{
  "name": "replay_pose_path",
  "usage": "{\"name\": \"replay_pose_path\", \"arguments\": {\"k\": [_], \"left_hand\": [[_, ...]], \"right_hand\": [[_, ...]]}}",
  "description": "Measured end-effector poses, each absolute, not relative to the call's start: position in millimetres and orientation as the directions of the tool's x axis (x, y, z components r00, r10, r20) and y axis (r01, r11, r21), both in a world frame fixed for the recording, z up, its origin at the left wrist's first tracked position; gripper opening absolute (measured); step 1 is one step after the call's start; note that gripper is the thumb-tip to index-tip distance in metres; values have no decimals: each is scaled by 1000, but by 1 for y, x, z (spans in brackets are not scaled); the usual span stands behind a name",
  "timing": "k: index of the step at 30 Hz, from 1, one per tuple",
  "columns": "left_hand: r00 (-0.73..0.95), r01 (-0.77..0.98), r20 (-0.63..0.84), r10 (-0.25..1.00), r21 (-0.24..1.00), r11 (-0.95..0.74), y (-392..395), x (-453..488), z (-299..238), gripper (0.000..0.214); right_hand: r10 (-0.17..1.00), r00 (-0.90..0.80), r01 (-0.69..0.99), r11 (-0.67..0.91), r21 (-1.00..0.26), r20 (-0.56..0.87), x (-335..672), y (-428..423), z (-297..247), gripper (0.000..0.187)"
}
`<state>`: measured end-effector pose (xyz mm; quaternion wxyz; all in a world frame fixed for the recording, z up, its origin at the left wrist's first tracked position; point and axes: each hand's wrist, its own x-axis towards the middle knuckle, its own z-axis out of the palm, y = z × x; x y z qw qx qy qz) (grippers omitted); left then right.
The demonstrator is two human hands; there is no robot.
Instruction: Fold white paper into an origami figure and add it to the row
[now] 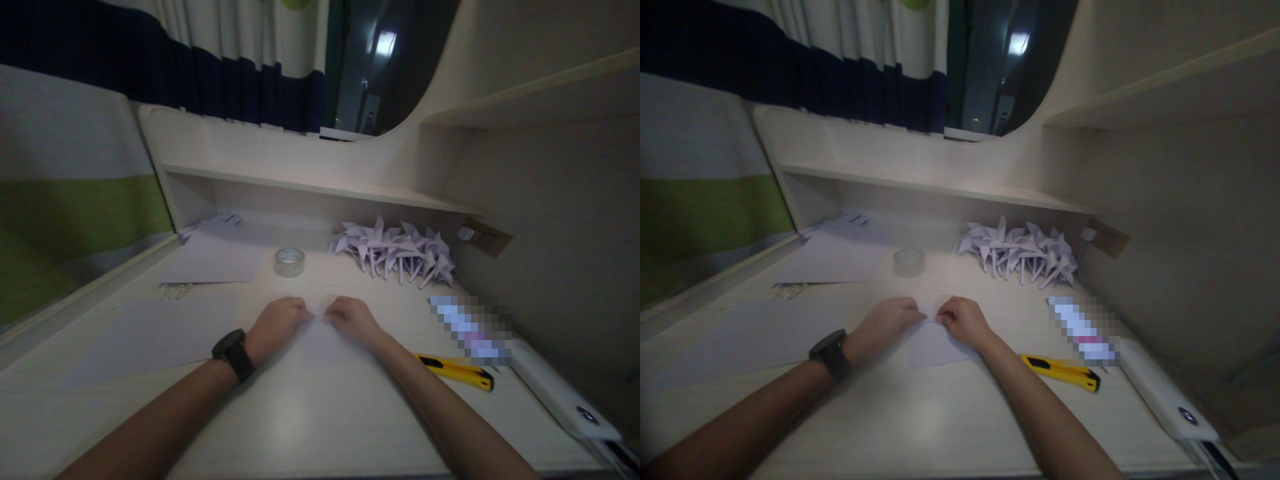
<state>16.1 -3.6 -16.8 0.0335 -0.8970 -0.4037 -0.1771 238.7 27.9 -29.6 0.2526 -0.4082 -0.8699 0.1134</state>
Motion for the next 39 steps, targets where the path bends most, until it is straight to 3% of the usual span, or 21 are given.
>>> {"name": "replay_pose_path", "arguments": {"k": [10,18,27,33,39], "left_hand": [[589,747,394,705,67,-661,1,18,-24,28],[641,755,319,698,-99,-649,2,19,-24,24],[679,732,200,706,-250,-634,-9,27,-12,16],[673,738,192,714,-244,-630,-12,29,-14,15],[646,763,261,718,-182,-620,-11,25,-17,16]], "right_hand": [[748,-534,674,658,-336,395,237,26,-32,11],[668,-627,697,711,-94,401,236,21,-29,16],[688,-698,714,692,109,200,230,14,-14,13],[681,-712,702,680,212,172,224,9,-16,10],[699,-683,731,654,194,214,222,9,-19,11]]}}
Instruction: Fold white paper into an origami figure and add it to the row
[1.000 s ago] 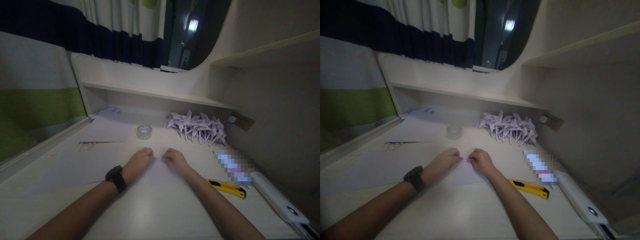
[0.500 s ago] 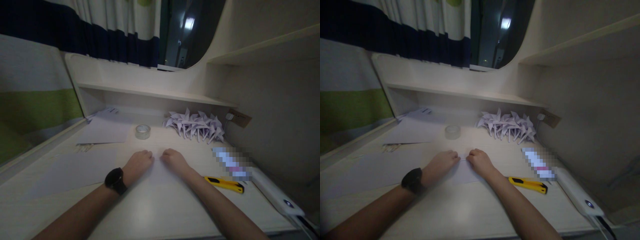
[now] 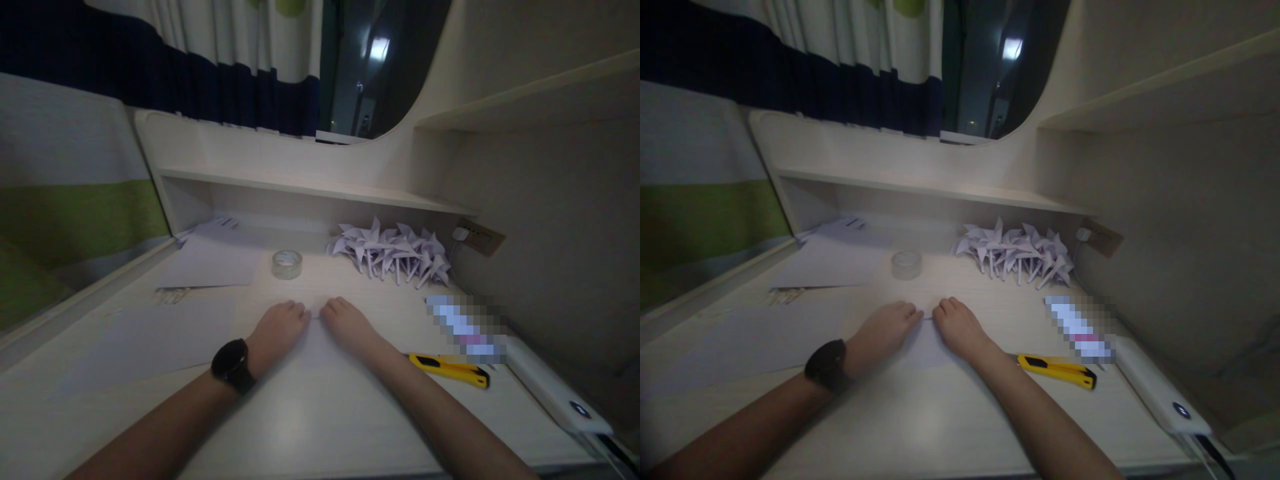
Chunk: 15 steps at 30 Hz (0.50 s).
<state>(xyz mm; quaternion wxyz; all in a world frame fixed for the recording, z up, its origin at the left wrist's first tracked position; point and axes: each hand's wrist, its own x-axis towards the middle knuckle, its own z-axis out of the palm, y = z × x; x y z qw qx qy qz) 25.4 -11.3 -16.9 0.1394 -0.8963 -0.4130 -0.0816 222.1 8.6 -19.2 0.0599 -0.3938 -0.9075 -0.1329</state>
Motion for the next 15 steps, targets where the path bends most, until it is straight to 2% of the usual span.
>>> {"name": "replay_pose_path", "arguments": {"k": [15], "left_hand": [[623,782,265,736,-215,-585,-6,22,-14,11]], "right_hand": [[755,-611,788,609,91,238,227,15,-21,13]]}}
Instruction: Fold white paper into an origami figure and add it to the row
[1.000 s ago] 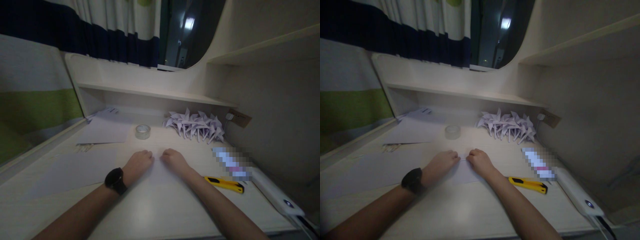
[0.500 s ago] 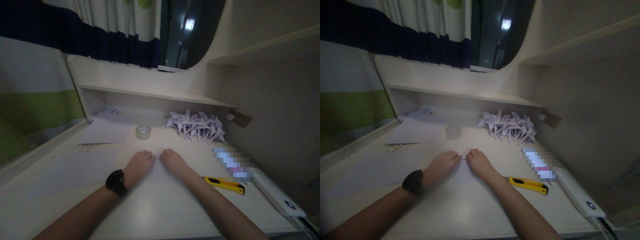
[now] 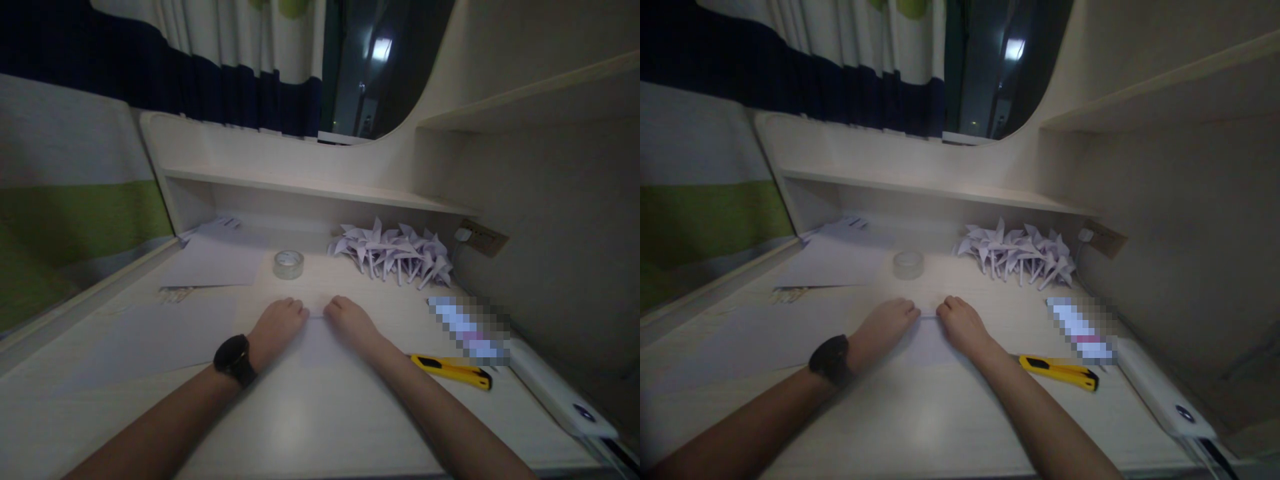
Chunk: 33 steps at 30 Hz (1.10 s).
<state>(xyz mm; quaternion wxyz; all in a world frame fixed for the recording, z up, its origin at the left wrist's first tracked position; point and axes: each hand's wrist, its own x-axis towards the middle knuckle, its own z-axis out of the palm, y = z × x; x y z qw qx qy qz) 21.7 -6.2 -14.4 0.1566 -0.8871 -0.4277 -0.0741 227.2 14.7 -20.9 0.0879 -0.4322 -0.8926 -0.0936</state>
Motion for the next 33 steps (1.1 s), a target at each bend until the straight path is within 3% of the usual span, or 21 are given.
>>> {"name": "replay_pose_path", "arguments": {"k": [9,13,20,29,33], "left_hand": [[670,741,300,679,-224,-633,-2,14,-15,17],[676,736,314,667,-230,-637,1,15,-20,21],[633,769,324,703,-155,-620,4,17,-23,29],[666,746,238,707,-222,-628,-2,17,-14,14],[662,746,168,730,-236,-623,-6,20,-8,12]], "right_hand": [[734,-580,734,659,-166,352,240,24,-28,19],[731,-574,717,666,-206,368,242,24,-28,18],[713,-595,713,681,-165,372,242,26,-29,18],[697,-655,735,677,34,290,239,20,-18,14],[704,-637,741,671,-3,314,239,21,-21,14]]}}
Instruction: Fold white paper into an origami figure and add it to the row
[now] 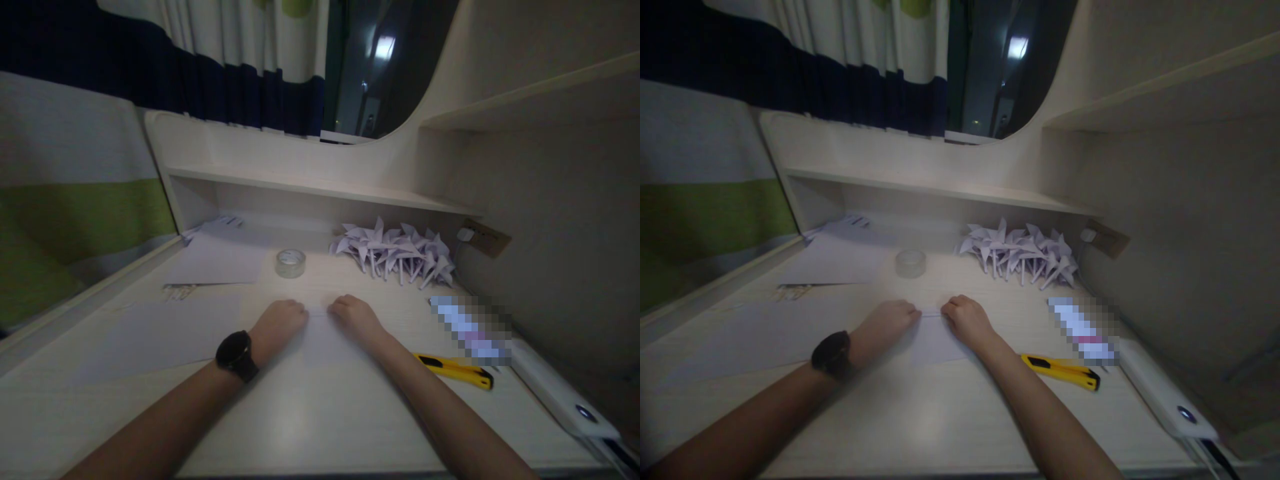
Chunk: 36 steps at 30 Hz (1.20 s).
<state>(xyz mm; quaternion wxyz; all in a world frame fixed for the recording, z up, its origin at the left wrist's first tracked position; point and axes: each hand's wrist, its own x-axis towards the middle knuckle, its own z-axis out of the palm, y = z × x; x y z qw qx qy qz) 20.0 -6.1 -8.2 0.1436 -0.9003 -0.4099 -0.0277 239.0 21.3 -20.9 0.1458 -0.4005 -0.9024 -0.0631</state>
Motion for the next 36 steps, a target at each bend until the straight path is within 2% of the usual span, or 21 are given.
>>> {"name": "replay_pose_path", "arguments": {"k": [6,15,21,25,30,36], "left_hand": [[649,760,176,740,-208,-616,-10,21,-5,12],[624,780,210,753,-219,-586,-4,16,-14,14],[598,802,239,765,-165,-575,-2,17,-15,14],[577,812,281,767,-93,-576,-1,13,-15,18],[575,798,323,752,-17,-602,0,9,-11,21],[598,795,306,741,-113,-595,2,9,-10,19]], "right_hand": [[730,-546,716,661,-222,410,243,30,-36,15],[798,-434,684,593,-424,417,242,40,-39,10],[798,-414,705,585,-400,438,241,43,-41,7],[773,-428,674,619,-403,469,242,42,-41,13],[732,-480,689,656,-309,484,245,40,-41,18],[721,-515,736,649,-193,464,245,40,-41,19]]}}
